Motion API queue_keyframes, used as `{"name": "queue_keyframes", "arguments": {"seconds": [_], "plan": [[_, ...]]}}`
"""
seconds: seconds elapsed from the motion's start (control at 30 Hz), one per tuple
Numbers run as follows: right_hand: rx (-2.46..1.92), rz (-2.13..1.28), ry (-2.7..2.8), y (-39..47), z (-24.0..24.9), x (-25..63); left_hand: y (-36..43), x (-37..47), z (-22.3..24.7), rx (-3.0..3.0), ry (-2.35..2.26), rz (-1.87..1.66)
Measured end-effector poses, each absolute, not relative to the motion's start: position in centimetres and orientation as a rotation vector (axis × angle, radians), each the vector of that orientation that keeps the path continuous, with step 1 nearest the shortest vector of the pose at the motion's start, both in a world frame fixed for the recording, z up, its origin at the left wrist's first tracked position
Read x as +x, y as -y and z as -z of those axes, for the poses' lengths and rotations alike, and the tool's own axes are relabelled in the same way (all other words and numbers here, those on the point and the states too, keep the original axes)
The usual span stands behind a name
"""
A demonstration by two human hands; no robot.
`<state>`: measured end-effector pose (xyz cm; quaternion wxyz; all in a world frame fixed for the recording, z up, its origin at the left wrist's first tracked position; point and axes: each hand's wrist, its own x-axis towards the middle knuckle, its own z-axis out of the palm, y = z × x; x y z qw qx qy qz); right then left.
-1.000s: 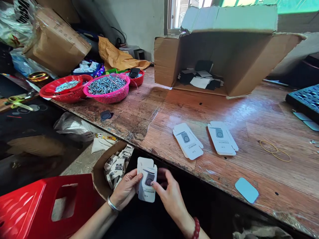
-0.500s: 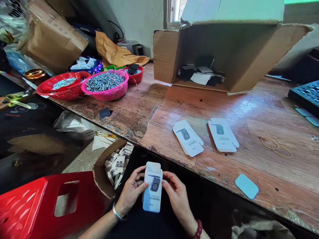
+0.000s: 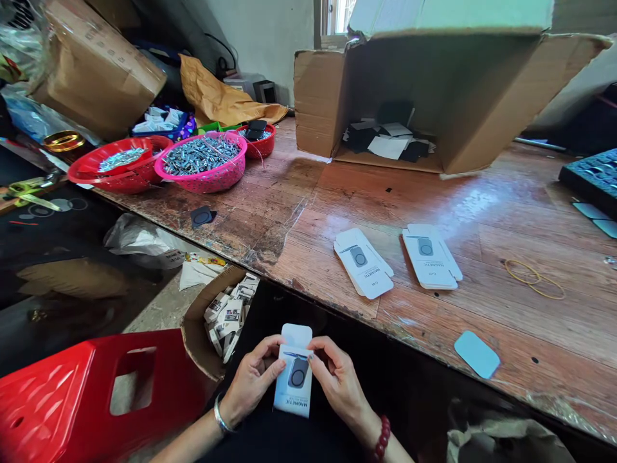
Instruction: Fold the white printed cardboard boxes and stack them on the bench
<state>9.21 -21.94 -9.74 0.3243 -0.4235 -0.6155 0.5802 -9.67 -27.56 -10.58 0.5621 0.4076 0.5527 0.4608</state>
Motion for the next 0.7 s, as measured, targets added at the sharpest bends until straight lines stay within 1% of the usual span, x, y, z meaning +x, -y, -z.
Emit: {"name": "queue_keyframes", "arguments": {"seconds": [0.13,0.23,0.37,0.47,0.53,0.7], "plan": [[-1.031,-1.498,1.726,21.6,9.2,9.2,27.2,-9.9,10.1,1.163,-1.472,-1.068],[-1.041,-1.570,1.658,21.4,8.9,8.8,26.8,-9.8,9.6,1.205,-1.486,-1.050],[-1.144,-1.740,1.371,20.8,8.6,8.5,26.1,-9.4,8.9,0.971,-1.382,-1.115],[-1.127,-1.831,1.374,20.4,8.0,8.8,25.7,-9.5,8.6,0.848,-1.295,-1.123],[-1.083,-1.782,1.520,20.2,7.5,9.1,25.5,-9.8,8.6,0.900,-1.289,-1.086],[-0.978,-1.532,1.858,20.4,6.7,9.7,25.8,-10.4,8.4,1.106,-1.348,-1.081]]}}
